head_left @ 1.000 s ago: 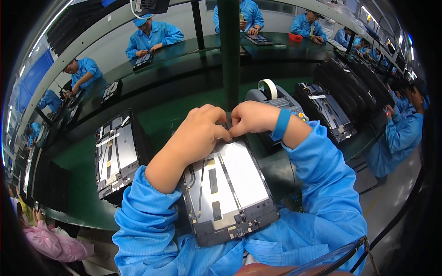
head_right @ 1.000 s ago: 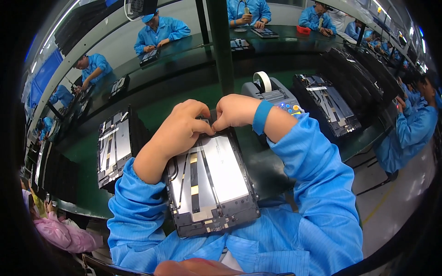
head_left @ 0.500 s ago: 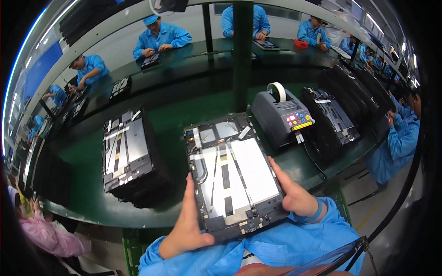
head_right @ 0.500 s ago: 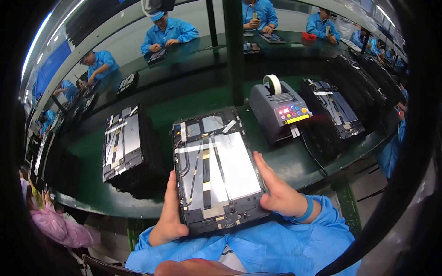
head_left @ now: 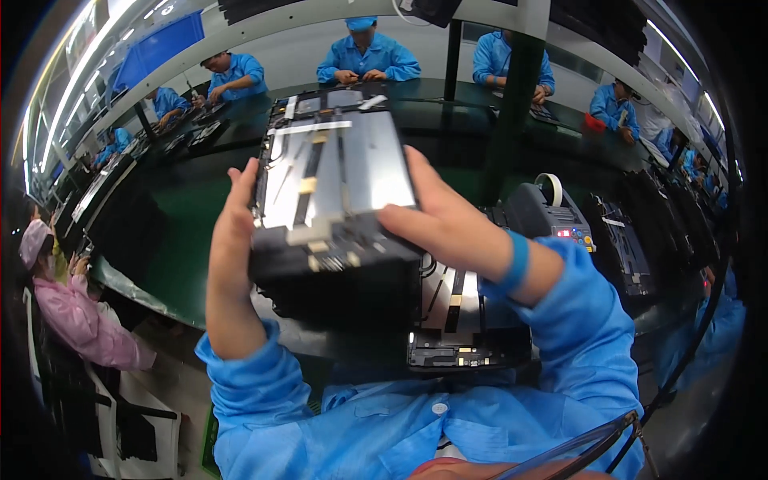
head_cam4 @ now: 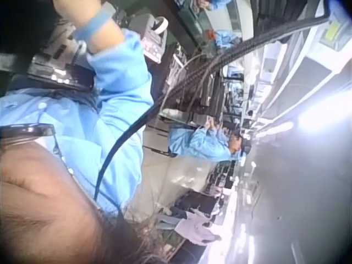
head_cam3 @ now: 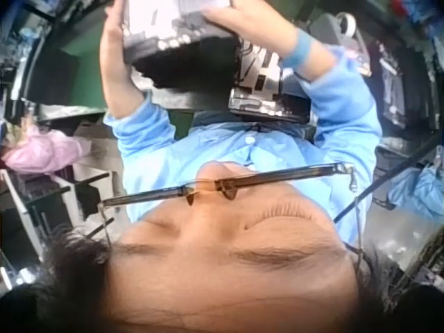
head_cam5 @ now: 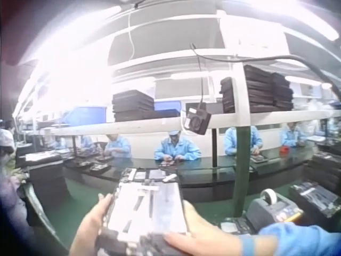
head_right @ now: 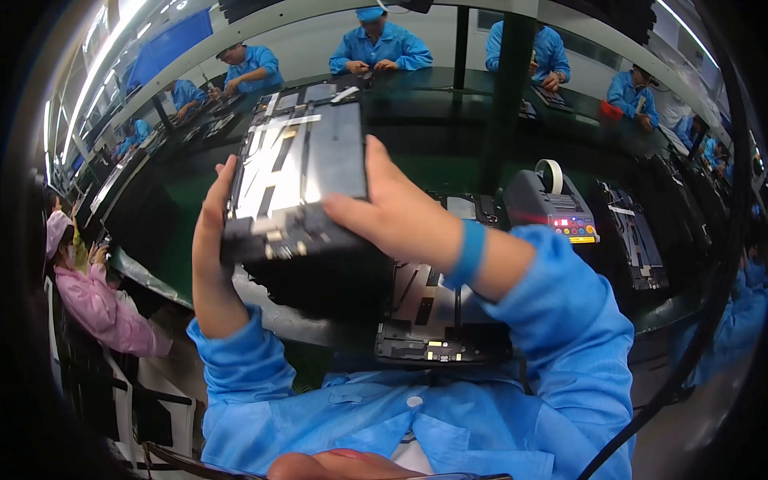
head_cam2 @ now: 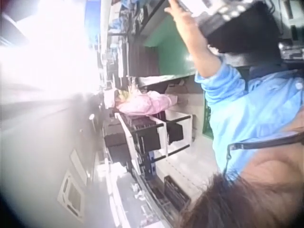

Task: The person assembles internal tablet components by applying adhesive tape to a tablet chassis with a tape dispenser, then connecting ribbon cables by hand.

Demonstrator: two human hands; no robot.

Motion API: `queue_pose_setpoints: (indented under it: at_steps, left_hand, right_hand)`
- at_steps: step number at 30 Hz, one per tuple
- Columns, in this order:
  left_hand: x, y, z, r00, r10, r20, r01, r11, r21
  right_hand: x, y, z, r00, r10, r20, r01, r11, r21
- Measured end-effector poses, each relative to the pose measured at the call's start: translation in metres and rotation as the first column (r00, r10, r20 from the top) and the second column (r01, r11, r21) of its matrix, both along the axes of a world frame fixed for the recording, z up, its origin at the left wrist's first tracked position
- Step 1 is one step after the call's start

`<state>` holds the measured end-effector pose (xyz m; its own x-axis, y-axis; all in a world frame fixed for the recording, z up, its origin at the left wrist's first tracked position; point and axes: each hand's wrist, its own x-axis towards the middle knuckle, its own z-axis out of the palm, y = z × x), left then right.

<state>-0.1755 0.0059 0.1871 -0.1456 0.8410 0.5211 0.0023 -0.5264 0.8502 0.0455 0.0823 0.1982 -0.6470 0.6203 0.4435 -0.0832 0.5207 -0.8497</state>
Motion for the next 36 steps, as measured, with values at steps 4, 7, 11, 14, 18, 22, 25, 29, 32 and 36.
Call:
queue_pose_setpoints:
  at_steps: [4, 7, 11, 14, 18, 22, 25, 29, 32, 36]
  left_hand:
    - [-0.08, 0.036, -0.03, 0.998, 0.06, 0.026, -0.059, 0.997, -0.056]
    - [-0.094, 0.046, -0.044, 0.958, 0.235, -0.167, -0.28, 0.899, -0.338]
    - [-0.112, 0.047, -0.075, 0.995, 0.095, -0.036, -0.102, 0.934, -0.344]
    - [-0.086, 0.025, -0.066, 0.839, 0.464, -0.283, -0.478, 0.878, 0.021]
    - [-0.019, -0.024, -0.056, 0.747, 0.638, -0.187, -0.497, 0.722, 0.481]
    - [0.028, -0.05, -0.07, 0.78, 0.326, -0.535, -0.071, 0.895, 0.441]
    - [0.02, -0.028, -0.073, 0.365, 0.703, -0.61, -0.313, 0.71, 0.631]
    - [-0.002, 0.012, -0.07, -0.022, 0.805, -0.593, -0.444, 0.524, 0.727]
    - [-0.011, 0.025, -0.076, -0.162, 0.771, -0.616, -0.517, 0.466, 0.718]
    - [-0.016, 0.024, -0.078, -0.27, 0.71, -0.651, -0.556, 0.437, 0.707]
  right_hand:
    - [-0.062, 0.039, -0.027, 0.992, -0.052, 0.113, 0.056, 0.998, -0.03]
    - [-0.079, 0.056, -0.058, 0.958, -0.061, 0.28, 0.069, 0.998, -0.016]
    - [-0.057, 0.053, -0.04, 0.882, -0.019, 0.47, 0.02, 1.0, 0.003]
    - [-0.006, 0.042, -0.012, 0.908, -0.027, 0.419, 0.031, 1.0, -0.002]
    - [0.103, 0.005, 0.005, 0.996, -0.071, 0.056, 0.074, 0.996, -0.041]
    - [0.209, -0.028, -0.053, 0.812, -0.489, -0.319, 0.421, 0.869, -0.259]
    - [0.244, -0.06, -0.111, 0.688, -0.654, -0.315, 0.501, 0.742, -0.445]
    - [0.264, -0.085, -0.141, 0.608, -0.772, -0.185, 0.584, 0.593, -0.555]
    - [0.273, -0.086, -0.146, 0.438, -0.888, -0.136, 0.788, 0.453, -0.418]
    - [0.266, -0.076, -0.157, 0.455, -0.882, -0.12, 0.716, 0.442, -0.54]
